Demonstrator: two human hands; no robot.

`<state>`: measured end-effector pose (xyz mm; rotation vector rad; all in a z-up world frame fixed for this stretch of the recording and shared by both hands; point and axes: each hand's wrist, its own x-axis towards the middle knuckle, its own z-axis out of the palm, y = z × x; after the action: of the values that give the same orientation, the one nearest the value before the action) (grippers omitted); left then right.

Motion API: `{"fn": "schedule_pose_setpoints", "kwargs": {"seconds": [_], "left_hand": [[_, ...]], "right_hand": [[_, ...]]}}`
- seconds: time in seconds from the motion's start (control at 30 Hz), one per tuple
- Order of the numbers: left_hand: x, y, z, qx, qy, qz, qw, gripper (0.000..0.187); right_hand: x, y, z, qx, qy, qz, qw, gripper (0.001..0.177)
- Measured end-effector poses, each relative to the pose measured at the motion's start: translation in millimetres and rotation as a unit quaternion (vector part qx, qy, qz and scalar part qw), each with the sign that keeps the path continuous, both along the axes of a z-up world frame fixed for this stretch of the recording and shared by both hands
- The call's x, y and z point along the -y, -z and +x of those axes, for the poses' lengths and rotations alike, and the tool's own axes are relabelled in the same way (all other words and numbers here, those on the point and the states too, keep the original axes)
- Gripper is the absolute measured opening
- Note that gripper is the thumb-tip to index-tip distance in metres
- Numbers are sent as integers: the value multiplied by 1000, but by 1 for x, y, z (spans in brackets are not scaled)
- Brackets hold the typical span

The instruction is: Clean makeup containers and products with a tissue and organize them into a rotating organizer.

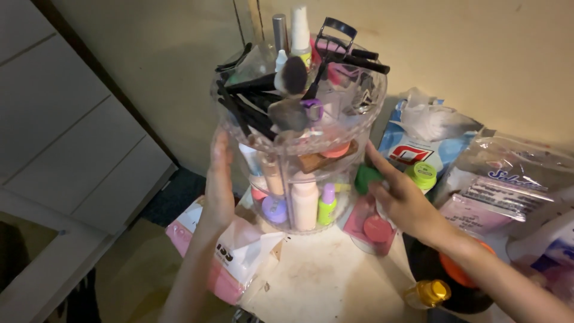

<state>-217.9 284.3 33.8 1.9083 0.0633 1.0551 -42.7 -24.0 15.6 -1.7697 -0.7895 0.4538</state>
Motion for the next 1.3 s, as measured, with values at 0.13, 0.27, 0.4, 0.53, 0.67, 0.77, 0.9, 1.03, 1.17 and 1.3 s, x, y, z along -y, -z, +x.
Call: {"fn": "schedule_pose_setpoints", "kwargs": {"seconds": [0.13,0.27,0.4,0.53,0.67,0.77,0.9,1.03,1.17,1.3], "left_hand": [[5,0,-3,-13,11,1,1000,57],[10,2,-5,-27,22,1,999,62],[12,1,-3,-41,33,4,999,67],[25,3,-8,-51,47,6,998,71],[38,7,-12,-40,16,73,996,65],[49,11,-14,-45,9,97,994,61],[67,-1,-22,-44,42,122,991,54],[69,-3,-24,-30,20,127,991,49],[64,-1,-23,4,-52,64,997,46],[55,2,-20,26,-105,64,992,43]], "right_hand": [[-12,1,16,-20,-6,22,1000,77],[-23,5,45,-15,11,27,999,73],[-21,-7,44,-40,73,29,996,66],[-6,-15,26,-42,72,5,996,66],[2,-25,10,-36,58,-26,997,65],[7,-20,12,-38,57,-29,997,64],[8,-10,21,-41,53,-8,998,64],[9,-10,19,-30,53,-19,998,64],[9,-12,15,-63,54,-24,996,63],[8,-17,11,-110,61,-12,992,63]]}}
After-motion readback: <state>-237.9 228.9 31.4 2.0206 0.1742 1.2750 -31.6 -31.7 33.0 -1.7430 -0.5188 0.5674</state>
